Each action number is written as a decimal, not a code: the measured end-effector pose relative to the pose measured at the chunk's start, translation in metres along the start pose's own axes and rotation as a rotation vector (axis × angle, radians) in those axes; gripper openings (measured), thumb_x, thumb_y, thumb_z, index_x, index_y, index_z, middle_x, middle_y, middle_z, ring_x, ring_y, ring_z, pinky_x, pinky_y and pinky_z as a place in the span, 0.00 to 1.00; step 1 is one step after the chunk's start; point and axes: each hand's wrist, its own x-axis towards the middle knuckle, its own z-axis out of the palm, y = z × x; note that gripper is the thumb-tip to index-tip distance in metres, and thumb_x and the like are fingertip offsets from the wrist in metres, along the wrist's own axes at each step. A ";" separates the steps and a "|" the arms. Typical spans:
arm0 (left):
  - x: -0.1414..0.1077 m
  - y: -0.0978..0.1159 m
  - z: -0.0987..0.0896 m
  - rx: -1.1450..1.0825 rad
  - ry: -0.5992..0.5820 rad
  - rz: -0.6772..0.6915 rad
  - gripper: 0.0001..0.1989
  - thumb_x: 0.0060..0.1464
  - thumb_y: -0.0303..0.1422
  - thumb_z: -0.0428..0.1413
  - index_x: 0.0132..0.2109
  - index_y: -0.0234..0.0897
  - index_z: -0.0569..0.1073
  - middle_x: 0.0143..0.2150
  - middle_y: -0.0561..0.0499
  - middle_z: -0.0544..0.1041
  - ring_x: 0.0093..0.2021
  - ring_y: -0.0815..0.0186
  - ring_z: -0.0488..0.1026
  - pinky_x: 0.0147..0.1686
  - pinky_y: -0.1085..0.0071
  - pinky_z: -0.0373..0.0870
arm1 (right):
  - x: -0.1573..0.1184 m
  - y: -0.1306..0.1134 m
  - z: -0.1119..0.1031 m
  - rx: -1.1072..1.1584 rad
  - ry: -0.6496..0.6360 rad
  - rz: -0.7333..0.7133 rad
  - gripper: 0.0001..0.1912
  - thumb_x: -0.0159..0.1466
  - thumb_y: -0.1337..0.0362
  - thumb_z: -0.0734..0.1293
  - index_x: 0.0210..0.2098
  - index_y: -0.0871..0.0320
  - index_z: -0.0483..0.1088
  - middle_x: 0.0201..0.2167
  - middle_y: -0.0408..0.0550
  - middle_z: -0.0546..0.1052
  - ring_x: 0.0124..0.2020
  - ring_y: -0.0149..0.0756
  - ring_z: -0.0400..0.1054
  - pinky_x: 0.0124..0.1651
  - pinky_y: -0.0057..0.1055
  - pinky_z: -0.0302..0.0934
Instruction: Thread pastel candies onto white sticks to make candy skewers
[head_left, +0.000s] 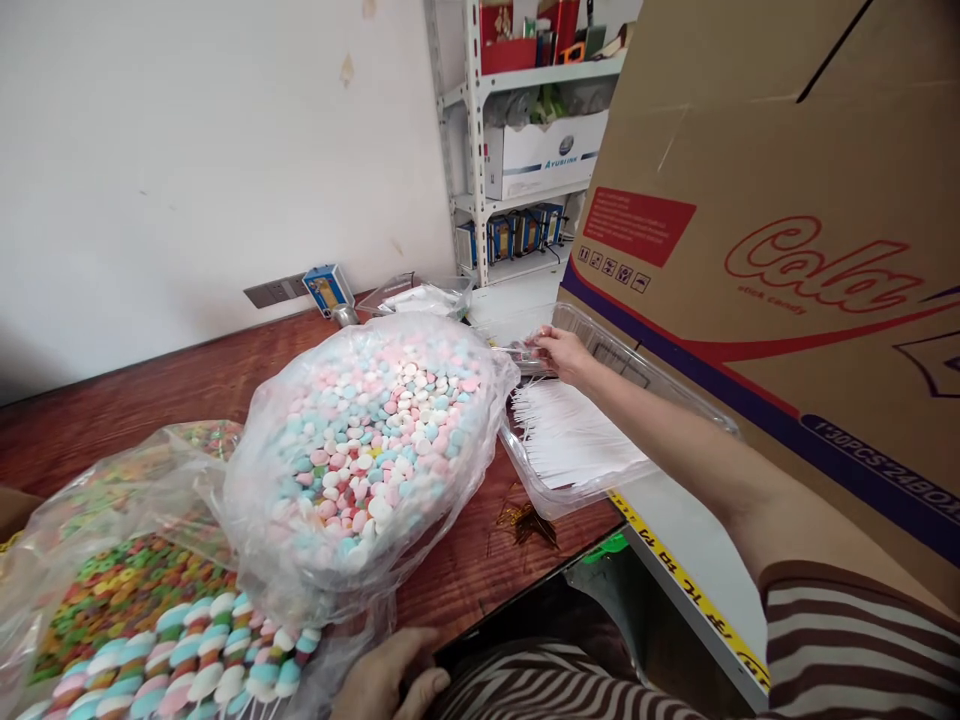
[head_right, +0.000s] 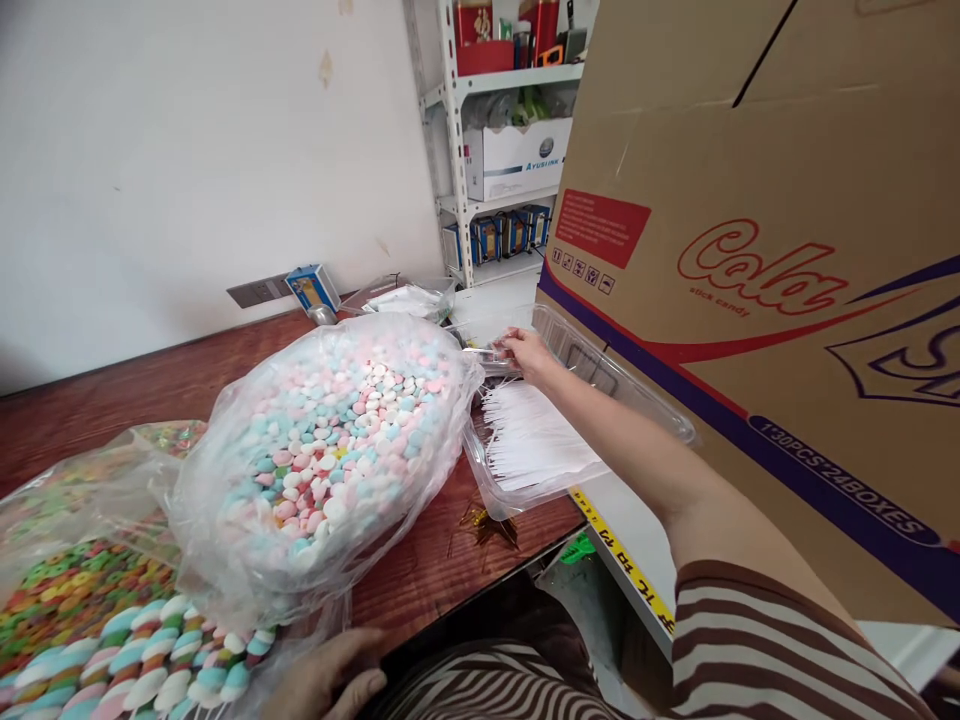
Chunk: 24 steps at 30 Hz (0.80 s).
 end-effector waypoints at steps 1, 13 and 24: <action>0.006 0.007 0.000 -0.022 -0.051 0.040 0.10 0.58 0.40 0.62 0.46 0.49 0.82 0.42 0.50 0.83 0.41 0.57 0.80 0.41 0.67 0.78 | -0.006 -0.007 -0.002 0.085 0.012 -0.006 0.09 0.69 0.60 0.69 0.36 0.59 0.69 0.31 0.42 0.77 0.26 0.27 0.71 0.26 0.23 0.65; 0.053 0.062 -0.025 -0.855 0.413 0.165 0.28 0.63 0.53 0.52 0.58 0.41 0.79 0.63 0.42 0.75 0.66 0.52 0.68 0.63 0.57 0.66 | -0.198 -0.066 0.053 0.348 -0.847 -0.195 0.15 0.64 0.50 0.73 0.36 0.56 0.78 0.24 0.42 0.77 0.21 0.30 0.66 0.25 0.26 0.62; 0.008 0.038 -0.024 -0.706 0.644 -0.069 0.09 0.53 0.39 0.67 0.35 0.38 0.82 0.34 0.50 0.82 0.37 0.64 0.77 0.41 0.69 0.72 | -0.257 -0.026 0.115 0.232 -1.021 -0.136 0.17 0.71 0.53 0.64 0.47 0.54 0.81 0.45 0.47 0.82 0.50 0.43 0.73 0.53 0.37 0.66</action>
